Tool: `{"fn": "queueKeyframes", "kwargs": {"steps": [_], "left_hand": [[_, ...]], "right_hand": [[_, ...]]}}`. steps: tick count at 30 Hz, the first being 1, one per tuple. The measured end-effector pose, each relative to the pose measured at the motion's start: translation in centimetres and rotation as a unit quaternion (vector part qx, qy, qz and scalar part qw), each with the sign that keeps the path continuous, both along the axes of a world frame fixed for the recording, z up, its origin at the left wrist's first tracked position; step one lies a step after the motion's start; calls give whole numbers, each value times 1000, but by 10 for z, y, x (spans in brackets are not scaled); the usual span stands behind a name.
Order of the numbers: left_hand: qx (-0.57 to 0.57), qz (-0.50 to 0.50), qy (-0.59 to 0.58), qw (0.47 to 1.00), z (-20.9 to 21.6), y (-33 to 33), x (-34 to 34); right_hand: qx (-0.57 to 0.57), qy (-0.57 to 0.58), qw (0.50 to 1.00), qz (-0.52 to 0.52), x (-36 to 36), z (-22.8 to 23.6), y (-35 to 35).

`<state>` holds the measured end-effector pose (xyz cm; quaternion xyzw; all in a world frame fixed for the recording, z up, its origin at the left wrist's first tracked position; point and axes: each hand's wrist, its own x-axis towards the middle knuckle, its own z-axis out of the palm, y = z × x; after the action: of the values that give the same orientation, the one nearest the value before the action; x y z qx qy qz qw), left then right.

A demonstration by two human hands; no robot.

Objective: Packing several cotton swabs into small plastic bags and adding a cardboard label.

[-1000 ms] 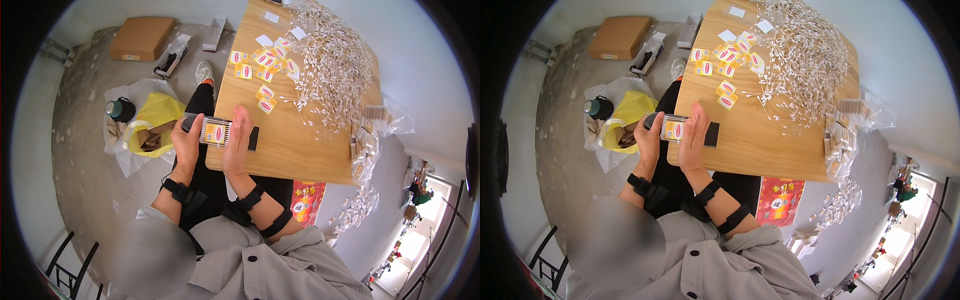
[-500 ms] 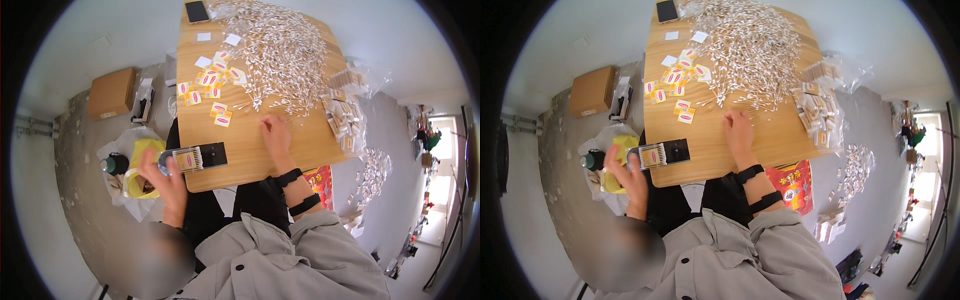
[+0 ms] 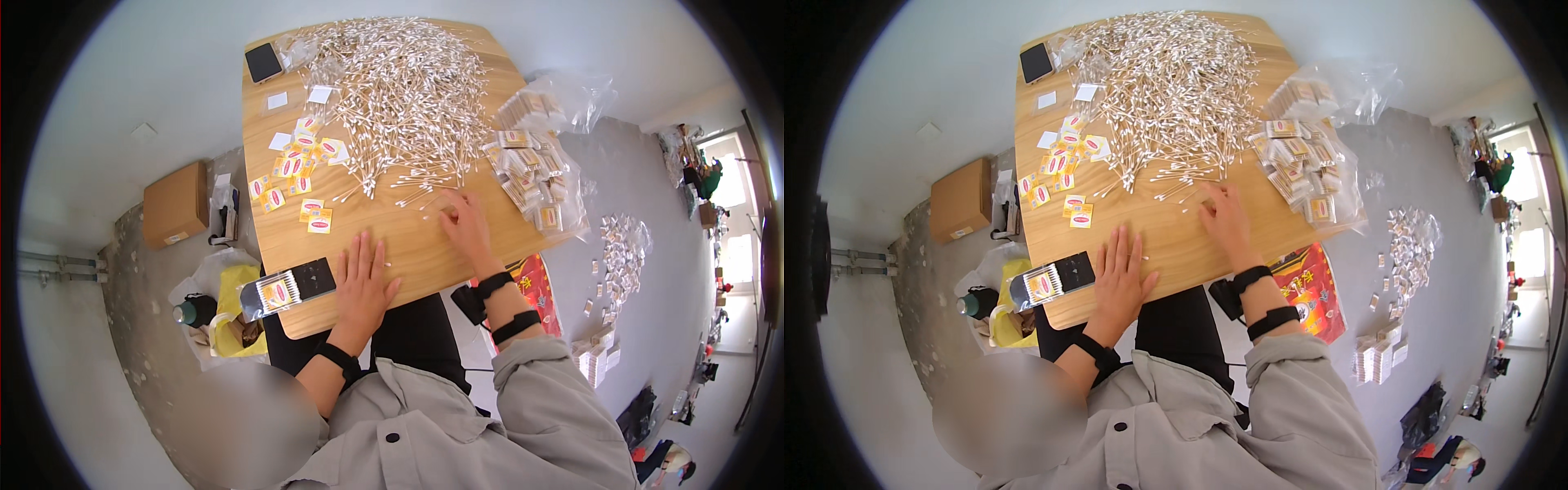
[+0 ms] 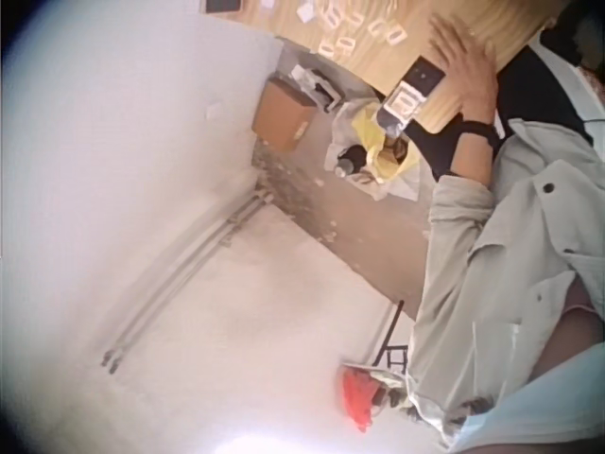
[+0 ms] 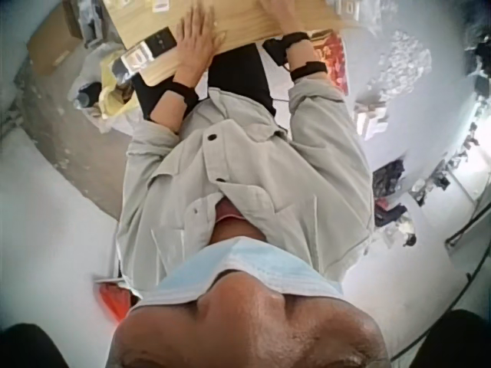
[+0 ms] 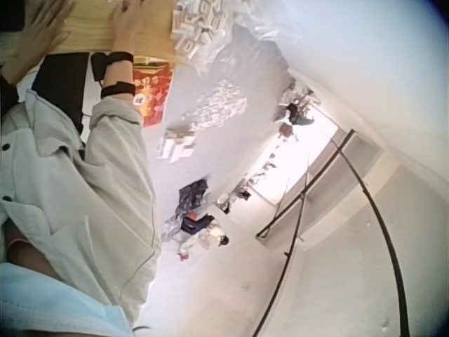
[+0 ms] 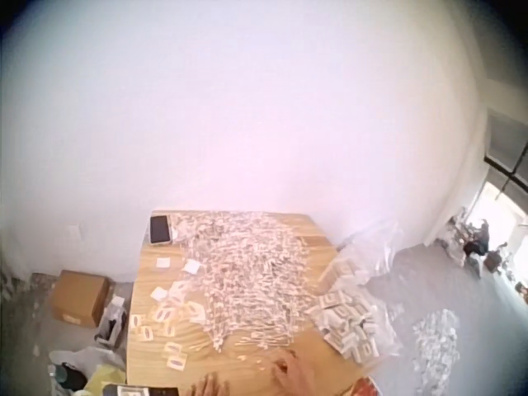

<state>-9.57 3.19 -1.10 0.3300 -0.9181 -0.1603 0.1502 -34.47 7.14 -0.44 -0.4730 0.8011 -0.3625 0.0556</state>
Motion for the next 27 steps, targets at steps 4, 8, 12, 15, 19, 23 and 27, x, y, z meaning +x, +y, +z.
{"fn": "queueKeyframes", "kwargs": {"steps": [4, 8, 12, 15, 19, 23, 27], "left_hand": [[1, -15, -38, 999, 3, 12, 0], [3, -25, -21, 999, 0, 17, -4], [-7, -36, -29, 999, 3, 18, -13], [-21, -38, -40, 998, 6, 18, -19], [-3, -34, -46, 998, 6, 14, -28], [-2, 0, -33, 999, 0, 13, -30], [5, -51, -41, 998, 1, 15, -18]], "right_hand": [[89, -54, 990, 90, -17, 1, -8], [28, -85, 986, 139, 31, -11, -7], [-5, -131, 986, 104, 48, -14, -17], [-37, -56, 997, 36, 27, -15, -32], [-10, 51, 997, 51, 17, -14, -33], [9, 56, 996, 68, 31, -22, -28], [-26, -2, 989, 144, 69, -15, -30]]}}
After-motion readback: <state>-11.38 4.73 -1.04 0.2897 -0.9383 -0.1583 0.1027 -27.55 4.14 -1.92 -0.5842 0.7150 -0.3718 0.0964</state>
